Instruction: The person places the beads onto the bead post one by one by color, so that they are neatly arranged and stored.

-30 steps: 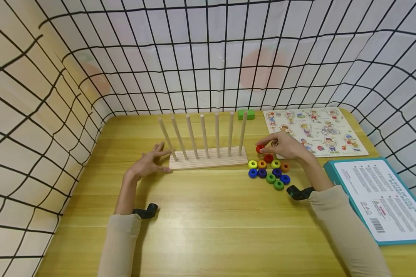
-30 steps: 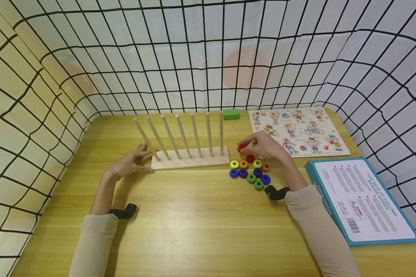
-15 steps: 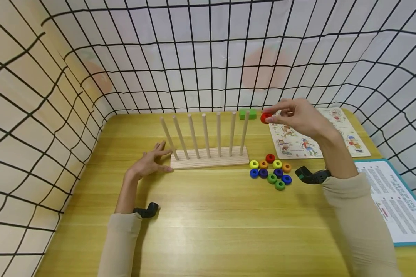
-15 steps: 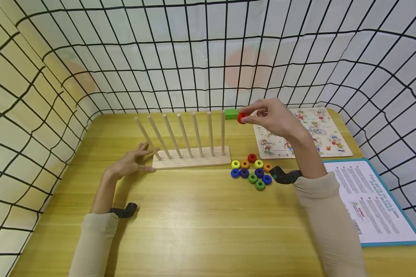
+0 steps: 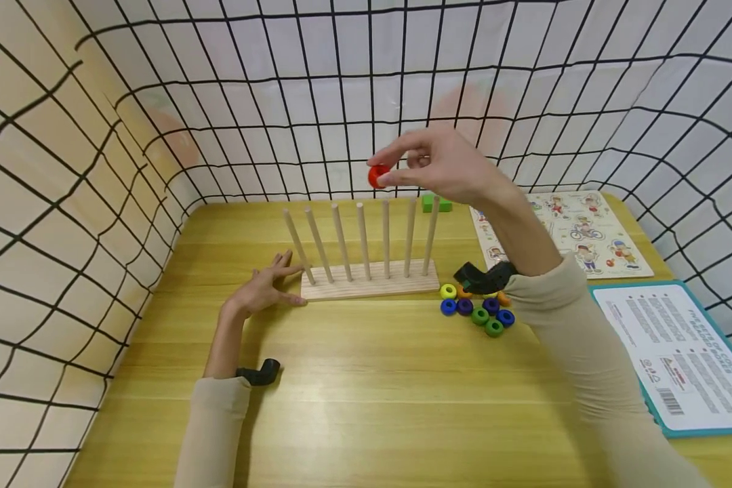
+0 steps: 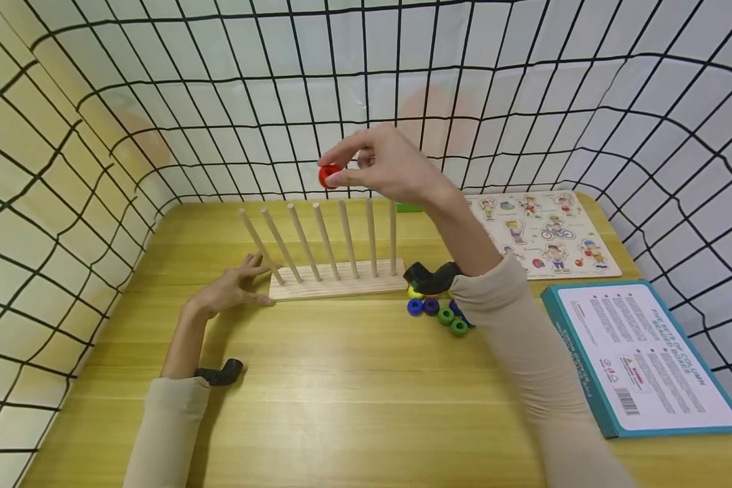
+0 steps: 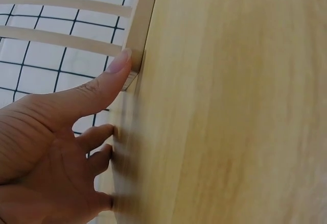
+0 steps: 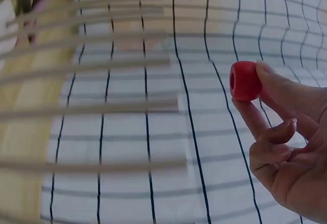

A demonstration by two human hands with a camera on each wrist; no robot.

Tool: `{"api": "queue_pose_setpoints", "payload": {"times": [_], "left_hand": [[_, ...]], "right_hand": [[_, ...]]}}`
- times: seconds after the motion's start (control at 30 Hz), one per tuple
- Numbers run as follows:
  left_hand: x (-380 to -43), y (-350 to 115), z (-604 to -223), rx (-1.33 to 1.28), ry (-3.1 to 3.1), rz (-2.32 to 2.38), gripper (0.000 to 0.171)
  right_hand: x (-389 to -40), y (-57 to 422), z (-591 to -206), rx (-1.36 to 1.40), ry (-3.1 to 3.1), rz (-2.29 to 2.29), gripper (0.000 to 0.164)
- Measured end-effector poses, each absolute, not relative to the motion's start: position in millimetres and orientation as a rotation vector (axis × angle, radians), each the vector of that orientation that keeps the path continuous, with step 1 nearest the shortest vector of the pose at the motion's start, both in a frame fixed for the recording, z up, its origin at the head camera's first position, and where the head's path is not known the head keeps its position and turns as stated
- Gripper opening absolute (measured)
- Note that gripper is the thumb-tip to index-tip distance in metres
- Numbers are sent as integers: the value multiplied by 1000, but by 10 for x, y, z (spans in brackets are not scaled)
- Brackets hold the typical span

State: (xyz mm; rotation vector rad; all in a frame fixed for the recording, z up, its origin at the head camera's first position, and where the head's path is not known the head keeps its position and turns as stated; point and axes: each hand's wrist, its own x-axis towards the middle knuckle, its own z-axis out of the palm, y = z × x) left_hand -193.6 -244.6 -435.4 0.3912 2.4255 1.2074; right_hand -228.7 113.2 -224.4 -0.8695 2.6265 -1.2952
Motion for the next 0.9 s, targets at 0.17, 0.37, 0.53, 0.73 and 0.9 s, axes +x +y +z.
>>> {"api": "queue_pose_setpoints", "payload": {"times": [0.17, 0.37, 0.53, 0.73, 0.9], "left_hand": [[-1926, -2454, -4376, 383, 2440, 1185, 77], [-1935, -2462, -4379, 375, 2450, 1170, 75], [-1949, -2460, -4384, 369, 2446, 1179, 74], [-1954, -2454, -4388, 368, 2452, 1161, 76], [-1954, -2459, -4380, 362, 2446, 1165, 76]], "right_hand": [[-2328, 617, -2267, -974, 2497, -1331, 28], [-2358, 166, -2364, -1036, 2392, -1323, 26], [-2365, -33, -2465, -1058, 2362, -1303, 25], [-2378, -114, -2529, -1040, 2382, -1284, 25], [-2390, -147, -2558, -1022, 2401, -1253, 23]]}}
